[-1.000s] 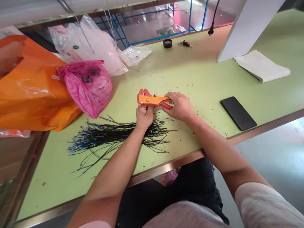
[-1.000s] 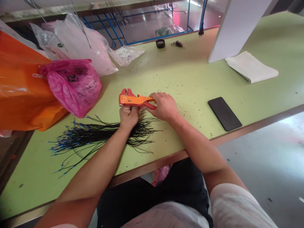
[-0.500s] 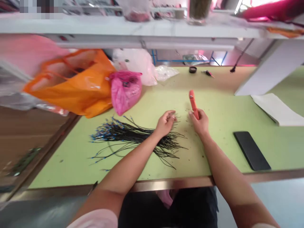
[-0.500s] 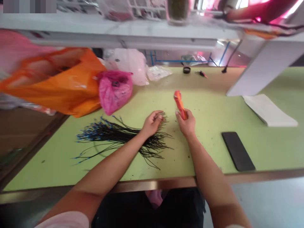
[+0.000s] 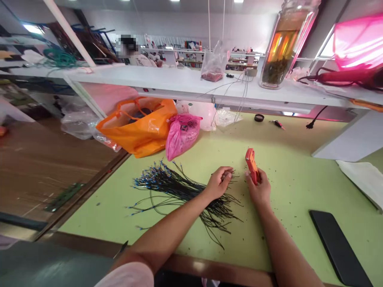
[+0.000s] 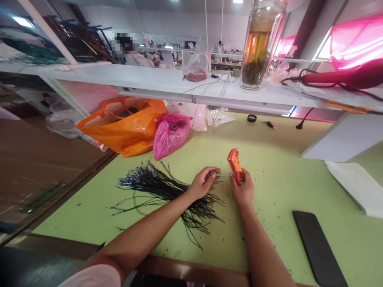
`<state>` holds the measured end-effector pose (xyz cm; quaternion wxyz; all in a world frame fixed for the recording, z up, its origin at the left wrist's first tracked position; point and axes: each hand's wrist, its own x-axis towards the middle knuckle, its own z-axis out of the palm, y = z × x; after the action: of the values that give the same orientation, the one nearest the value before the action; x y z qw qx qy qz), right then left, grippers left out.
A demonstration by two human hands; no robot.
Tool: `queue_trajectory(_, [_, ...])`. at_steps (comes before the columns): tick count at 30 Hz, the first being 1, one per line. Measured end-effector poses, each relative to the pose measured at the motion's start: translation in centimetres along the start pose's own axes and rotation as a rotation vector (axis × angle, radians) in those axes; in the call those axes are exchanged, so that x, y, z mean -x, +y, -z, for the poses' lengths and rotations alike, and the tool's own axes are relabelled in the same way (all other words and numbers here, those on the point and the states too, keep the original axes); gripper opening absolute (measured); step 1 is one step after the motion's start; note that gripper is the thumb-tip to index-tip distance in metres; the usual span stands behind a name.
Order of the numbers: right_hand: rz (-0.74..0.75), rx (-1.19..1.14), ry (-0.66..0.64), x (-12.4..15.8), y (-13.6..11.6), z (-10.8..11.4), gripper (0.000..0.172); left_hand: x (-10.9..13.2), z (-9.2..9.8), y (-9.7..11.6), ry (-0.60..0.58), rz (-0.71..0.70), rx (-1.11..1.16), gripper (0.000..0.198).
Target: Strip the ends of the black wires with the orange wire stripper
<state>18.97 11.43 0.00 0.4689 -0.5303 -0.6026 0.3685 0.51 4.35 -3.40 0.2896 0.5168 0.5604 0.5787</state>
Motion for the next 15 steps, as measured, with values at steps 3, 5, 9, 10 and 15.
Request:
queue_trajectory(3, [0.046,0.001,0.002,0.0,0.3,-0.3,0.066,-0.2,0.5,0.9,0.088,-0.173,-0.185,0.048])
queue_trajectory(5, [0.096,0.009,-0.002,-0.1,0.4,-0.4,0.063,-0.7,1.0,2.6,0.137,-0.335,-0.309,0.044])
queue_trajectory(9, [0.163,0.008,0.013,-0.8,0.1,-0.3,0.069,1.2,2.0,8.6,0.174,-0.604,-0.381,0.036])
queue_trajectory(10, [0.175,0.012,0.011,-1.0,0.0,-0.2,0.071,2.9,2.1,10.3,0.195,-0.609,-0.361,0.034])
queue_trajectory(15, [0.231,0.064,-0.032,-2.1,0.5,-0.4,0.072,18.1,1.6,12.8,-0.45,-0.635,-0.266,0.035])
